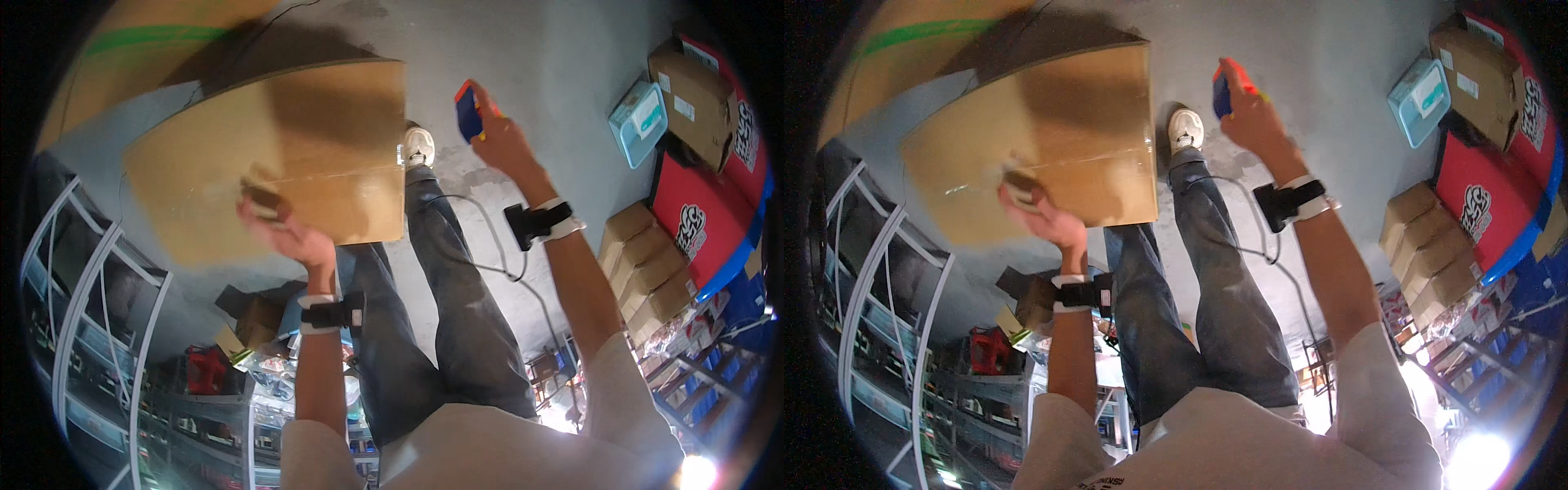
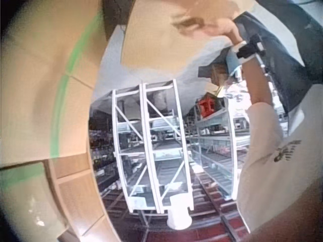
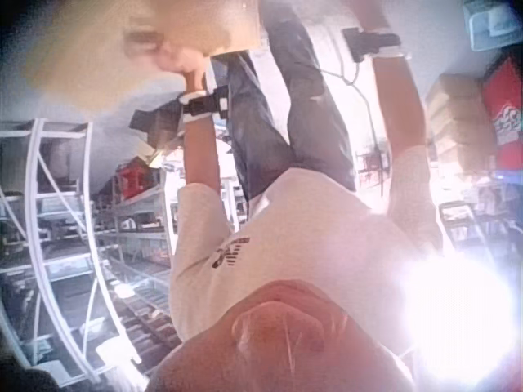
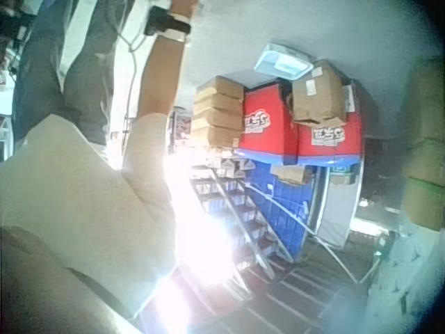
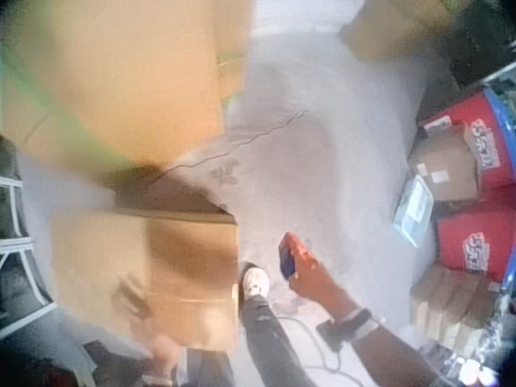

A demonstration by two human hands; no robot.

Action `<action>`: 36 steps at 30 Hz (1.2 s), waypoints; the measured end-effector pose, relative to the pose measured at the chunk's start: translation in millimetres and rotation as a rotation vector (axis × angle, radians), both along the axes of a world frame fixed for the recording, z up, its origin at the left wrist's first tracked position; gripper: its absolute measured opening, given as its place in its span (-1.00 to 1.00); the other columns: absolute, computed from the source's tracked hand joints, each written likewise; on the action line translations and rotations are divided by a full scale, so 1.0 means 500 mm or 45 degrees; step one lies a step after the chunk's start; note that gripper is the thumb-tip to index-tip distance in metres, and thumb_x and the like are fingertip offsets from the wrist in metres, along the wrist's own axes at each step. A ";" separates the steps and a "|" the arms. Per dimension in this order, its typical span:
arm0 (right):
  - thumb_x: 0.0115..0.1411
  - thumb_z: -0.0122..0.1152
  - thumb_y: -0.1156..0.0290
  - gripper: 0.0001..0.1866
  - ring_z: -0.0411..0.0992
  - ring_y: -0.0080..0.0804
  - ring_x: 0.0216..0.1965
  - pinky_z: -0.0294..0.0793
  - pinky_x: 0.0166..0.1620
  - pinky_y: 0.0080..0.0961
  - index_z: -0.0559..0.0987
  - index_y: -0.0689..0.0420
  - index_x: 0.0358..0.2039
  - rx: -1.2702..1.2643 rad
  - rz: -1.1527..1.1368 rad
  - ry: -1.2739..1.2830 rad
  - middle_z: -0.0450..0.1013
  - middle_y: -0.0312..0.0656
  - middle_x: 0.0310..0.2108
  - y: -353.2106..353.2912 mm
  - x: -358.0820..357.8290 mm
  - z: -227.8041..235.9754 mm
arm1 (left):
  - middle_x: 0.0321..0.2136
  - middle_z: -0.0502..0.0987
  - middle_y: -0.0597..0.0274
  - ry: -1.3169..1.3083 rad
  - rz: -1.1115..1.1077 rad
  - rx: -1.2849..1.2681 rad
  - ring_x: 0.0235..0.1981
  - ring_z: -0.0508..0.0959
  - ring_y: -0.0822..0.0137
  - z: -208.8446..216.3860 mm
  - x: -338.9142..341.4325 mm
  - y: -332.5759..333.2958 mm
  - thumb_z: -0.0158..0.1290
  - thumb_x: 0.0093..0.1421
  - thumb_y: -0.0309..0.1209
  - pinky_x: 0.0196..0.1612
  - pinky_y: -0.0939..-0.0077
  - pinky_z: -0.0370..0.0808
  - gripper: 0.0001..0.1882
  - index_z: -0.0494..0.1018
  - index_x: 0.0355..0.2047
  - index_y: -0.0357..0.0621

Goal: Assemble and tape a cardboard box in a warehouse environment.

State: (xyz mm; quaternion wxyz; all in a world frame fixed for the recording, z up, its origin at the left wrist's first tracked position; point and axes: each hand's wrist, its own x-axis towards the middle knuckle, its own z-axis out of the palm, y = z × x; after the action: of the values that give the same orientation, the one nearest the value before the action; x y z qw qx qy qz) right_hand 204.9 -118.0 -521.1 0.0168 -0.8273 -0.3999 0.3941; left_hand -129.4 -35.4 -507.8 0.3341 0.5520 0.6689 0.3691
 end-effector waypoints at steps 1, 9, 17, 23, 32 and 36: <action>0.01 0.17 0.52 0.01 0.57 0.31 -0.16 0.56 -0.03 0.10 0.01 -0.20 0.48 0.018 0.082 -0.033 0.55 0.33 -0.24 0.040 -0.004 0.012 | 0.39 0.18 -0.07 -0.246 0.308 -0.077 0.33 0.31 -0.01 -0.010 -0.062 -0.014 -0.09 0.43 -0.33 0.38 0.09 0.18 -0.46 0.15 0.40 -0.02; 0.11 0.11 0.57 -0.11 0.63 0.07 -0.26 0.62 -0.16 -0.02 0.15 -0.26 0.46 0.043 0.729 -0.111 0.61 0.09 -0.20 0.275 -0.052 0.113 | 0.33 0.23 0.02 -0.775 0.974 -0.907 0.29 0.30 0.06 -0.057 -0.243 -0.040 -0.17 0.34 0.34 0.31 0.04 0.18 -0.13 0.08 0.43 0.02; 0.07 0.34 0.52 -0.18 0.54 -0.06 0.04 0.50 0.13 -0.19 0.37 -0.26 0.37 -0.379 0.901 0.108 0.59 -0.06 -0.02 0.136 -0.094 0.129 | 0.22 0.42 0.06 -0.752 0.691 -0.741 0.25 0.37 0.16 -0.003 -0.280 0.057 -0.07 0.34 0.24 0.35 0.15 0.15 -0.17 0.14 0.43 0.00; 0.04 0.18 0.42 -0.40 0.59 0.00 -0.17 0.57 -0.06 -0.17 0.58 -0.19 0.16 -0.635 0.952 0.527 0.62 0.04 -0.25 0.063 -0.210 0.163 | 0.43 0.17 -0.13 0.824 -0.307 0.078 0.42 0.20 -0.14 0.014 -0.305 0.112 -0.04 0.39 -0.14 0.42 0.04 0.13 -0.28 0.09 0.48 -0.11; 0.04 0.07 0.42 -0.53 0.59 -0.16 -0.32 0.57 -0.13 -0.26 0.65 0.01 0.01 -0.280 0.261 0.531 0.63 0.02 -0.27 0.061 -0.150 0.254 | 0.49 0.09 0.02 0.741 -0.802 -0.087 0.47 0.13 -0.06 0.026 -0.159 0.010 0.13 0.25 -0.16 0.42 -0.13 0.11 -0.18 0.13 0.46 -0.13; -0.04 0.04 0.24 -0.44 0.56 -0.30 -0.24 0.56 -0.05 -0.46 0.62 0.22 -0.04 0.032 -0.065 0.782 0.60 -0.02 -0.13 0.098 -0.131 0.272 | 0.50 0.06 0.05 0.913 -0.875 -0.097 0.47 0.12 -0.02 0.034 -0.151 0.014 0.13 0.27 -0.09 0.40 -0.13 0.13 -0.17 0.11 0.49 0.03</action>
State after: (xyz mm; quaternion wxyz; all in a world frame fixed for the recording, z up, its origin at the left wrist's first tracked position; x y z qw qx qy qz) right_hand 139.2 -68.9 -385.3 0.1569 -0.6790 -0.3600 0.6203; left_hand -204.8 -28.5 -490.9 0.2053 0.8201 0.5342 -0.0001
